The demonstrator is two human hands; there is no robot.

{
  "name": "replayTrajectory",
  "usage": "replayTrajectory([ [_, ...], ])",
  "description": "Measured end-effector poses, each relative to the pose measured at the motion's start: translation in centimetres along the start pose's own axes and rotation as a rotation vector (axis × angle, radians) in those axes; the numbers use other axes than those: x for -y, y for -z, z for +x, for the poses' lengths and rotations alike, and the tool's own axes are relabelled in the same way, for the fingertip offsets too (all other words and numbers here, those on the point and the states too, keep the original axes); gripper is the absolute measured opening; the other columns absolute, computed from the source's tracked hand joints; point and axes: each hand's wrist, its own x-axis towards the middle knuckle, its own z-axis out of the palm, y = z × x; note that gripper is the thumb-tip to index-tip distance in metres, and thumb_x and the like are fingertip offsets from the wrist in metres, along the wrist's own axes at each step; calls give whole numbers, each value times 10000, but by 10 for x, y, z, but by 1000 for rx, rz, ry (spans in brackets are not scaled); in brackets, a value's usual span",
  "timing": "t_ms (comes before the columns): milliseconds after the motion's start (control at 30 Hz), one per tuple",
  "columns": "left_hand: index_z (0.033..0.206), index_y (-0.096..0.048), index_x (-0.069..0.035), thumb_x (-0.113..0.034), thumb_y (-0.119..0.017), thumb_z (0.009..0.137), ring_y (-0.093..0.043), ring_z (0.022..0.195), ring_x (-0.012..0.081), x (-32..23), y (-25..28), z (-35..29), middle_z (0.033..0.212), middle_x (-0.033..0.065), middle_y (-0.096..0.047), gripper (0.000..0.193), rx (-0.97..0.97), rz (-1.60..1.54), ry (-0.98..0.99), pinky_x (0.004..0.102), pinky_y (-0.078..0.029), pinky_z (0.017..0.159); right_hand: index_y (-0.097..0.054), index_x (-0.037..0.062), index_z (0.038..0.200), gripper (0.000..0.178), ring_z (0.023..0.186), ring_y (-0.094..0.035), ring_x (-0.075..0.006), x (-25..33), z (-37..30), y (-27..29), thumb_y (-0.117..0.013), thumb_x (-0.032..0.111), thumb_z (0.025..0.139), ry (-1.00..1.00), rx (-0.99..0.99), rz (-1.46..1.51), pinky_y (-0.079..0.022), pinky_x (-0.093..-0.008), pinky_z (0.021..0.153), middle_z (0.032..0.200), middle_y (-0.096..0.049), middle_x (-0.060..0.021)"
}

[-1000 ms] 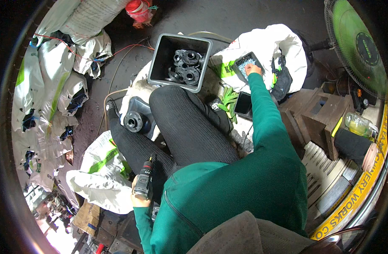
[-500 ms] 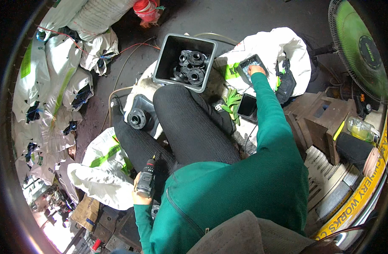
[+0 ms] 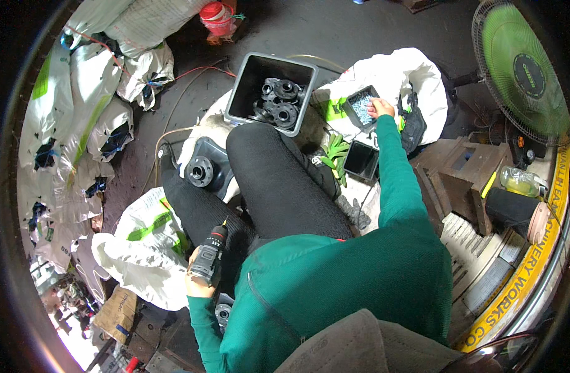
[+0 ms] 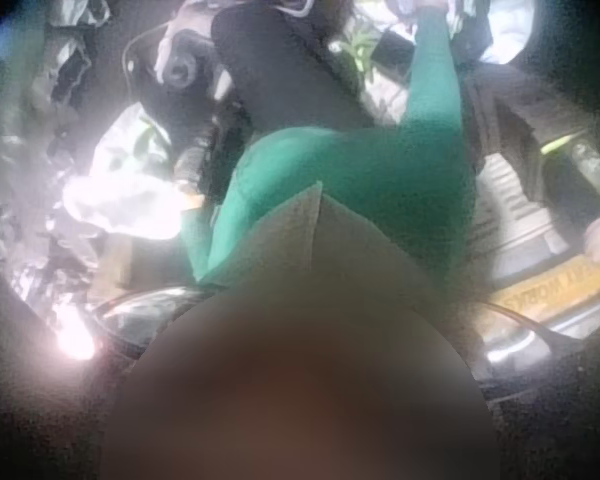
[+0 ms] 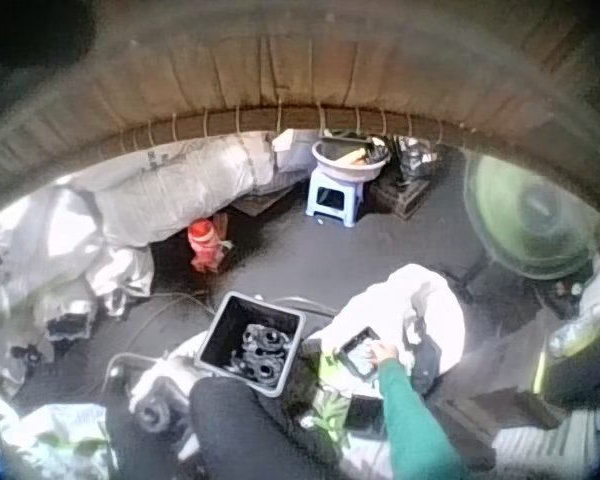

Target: The person sits on the floor and uses a cordless drill to fasten screws into a metal mechanical part. They repeatedly pick up screws from a nearby container, align them, and drive them into the part resting on their lap.

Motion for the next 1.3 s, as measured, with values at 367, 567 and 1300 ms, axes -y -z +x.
replayTrajectory([
  [367,1149,-489,-171,-243,-559,774,-552,957,257,-28,48,20,1072,99,-521,388,-351,477,-511,437,-467,821,-520,62,929,196,659,-487,-144,70,-281,-229,-531,238,846,-369,1241,816,-441,-285,585,784,-532,-63],
  [567,1046,-565,-104,-138,-673,665,-578,926,277,-14,59,13,995,97,-589,398,-386,-19,-339,380,-471,823,-525,59,931,170,638,-548,-131,60,-342,-281,-519,210,853,-477,1336,658,-525,-332,639,820,-556,-70],
  [1300,1111,-548,-86,-191,-716,665,-584,953,247,44,51,-20,1005,71,-619,488,-373,-73,-139,340,-449,883,-576,16,1083,267,798,-585,-104,31,-365,-329,-599,74,823,-235,1233,137,-519,-256,724,939,-587,-52],
])
